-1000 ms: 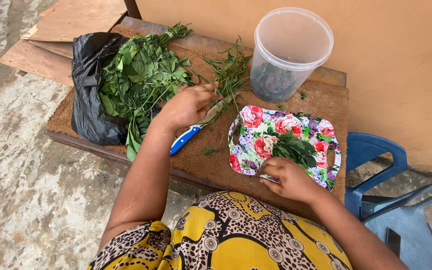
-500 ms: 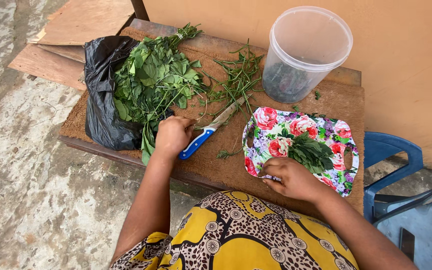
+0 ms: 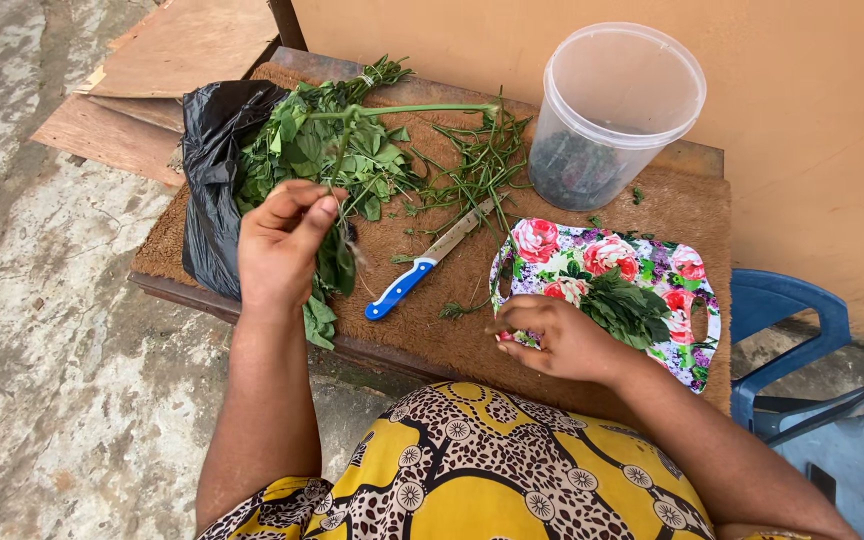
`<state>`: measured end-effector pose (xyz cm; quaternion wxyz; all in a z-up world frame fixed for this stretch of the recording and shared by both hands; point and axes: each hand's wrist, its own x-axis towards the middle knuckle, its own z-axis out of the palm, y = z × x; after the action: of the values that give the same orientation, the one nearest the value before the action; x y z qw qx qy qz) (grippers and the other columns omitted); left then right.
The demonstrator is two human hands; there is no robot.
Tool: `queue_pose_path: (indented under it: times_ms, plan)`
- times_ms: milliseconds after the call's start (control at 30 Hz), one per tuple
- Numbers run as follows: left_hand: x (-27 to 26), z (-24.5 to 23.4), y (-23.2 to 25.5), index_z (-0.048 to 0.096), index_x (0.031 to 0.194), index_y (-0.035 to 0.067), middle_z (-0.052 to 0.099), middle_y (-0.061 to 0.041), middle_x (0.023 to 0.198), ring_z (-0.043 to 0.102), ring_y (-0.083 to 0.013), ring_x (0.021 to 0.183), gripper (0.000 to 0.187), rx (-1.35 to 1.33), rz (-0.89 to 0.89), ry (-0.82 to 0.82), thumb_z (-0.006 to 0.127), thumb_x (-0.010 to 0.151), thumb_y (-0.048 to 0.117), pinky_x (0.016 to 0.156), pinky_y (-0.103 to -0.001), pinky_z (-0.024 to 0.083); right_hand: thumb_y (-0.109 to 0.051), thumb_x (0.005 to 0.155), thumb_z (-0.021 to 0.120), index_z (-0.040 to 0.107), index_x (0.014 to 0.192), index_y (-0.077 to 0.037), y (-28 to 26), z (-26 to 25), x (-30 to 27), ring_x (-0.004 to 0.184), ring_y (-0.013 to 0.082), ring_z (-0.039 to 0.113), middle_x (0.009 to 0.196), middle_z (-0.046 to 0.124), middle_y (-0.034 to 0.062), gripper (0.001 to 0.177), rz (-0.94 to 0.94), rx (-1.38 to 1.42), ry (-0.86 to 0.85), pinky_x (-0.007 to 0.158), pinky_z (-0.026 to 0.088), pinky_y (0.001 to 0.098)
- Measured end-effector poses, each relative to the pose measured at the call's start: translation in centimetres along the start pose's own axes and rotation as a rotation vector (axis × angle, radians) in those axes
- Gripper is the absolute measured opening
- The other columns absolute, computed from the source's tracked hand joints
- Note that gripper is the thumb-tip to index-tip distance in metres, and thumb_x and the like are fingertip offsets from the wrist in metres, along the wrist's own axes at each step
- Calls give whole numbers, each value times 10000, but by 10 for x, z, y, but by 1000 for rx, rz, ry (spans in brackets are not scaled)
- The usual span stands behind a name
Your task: The person plucks leaves from vegetable stems by hand, places the leaves onto a tray, and cuts bundles of greens using a knife.
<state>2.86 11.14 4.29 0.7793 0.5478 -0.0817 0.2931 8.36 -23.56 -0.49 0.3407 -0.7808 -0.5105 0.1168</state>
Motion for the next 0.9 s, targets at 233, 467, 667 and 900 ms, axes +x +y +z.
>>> queue_pose_path:
  times_ms: [233, 467, 667, 900]
  plan:
    - [-10, 9, 6, 797, 985, 65, 737, -160, 842, 686, -275, 701, 172, 1414, -189, 3, 769, 941, 229, 681, -370, 526, -227, 916, 739, 732, 1108, -50, -16, -18, 20, 1022, 240, 702, 1088, 701, 93, 262, 67, 114, 31, 885, 565, 362]
    - [-42, 6, -29, 744, 1099, 5, 661, -83, 781, 574, -101, 649, 184, 281, -375, -40, 633, 1075, 149, 576, -238, 453, -199, 954, 746, 686, 1161, -58, -9, 0, 30, 1260, 319, 576, 1188, 675, 99, 258, -218, 84, 175, 1009, 457, 414]
    - [-79, 83, -54, 566, 1094, 61, 716, -208, 1183, 715, -266, 1112, 160, -398, -431, -97, 472, 1069, 188, 1001, -414, 582, -280, 1066, 599, 634, 1342, -50, -10, 7, 20, 1140, 108, 646, 1240, 677, 49, 361, 42, 669, 111, 997, 519, 292]
    - [-106, 134, -85, 509, 1118, 100, 638, -180, 1318, 652, -256, 1197, 114, -382, -463, -287, 487, 1055, 192, 1063, -433, 497, -204, 980, 733, 654, 1235, 10, 20, 20, -15, 1023, 119, 672, 1103, 727, 44, 342, 76, 856, 267, 932, 545, 310]
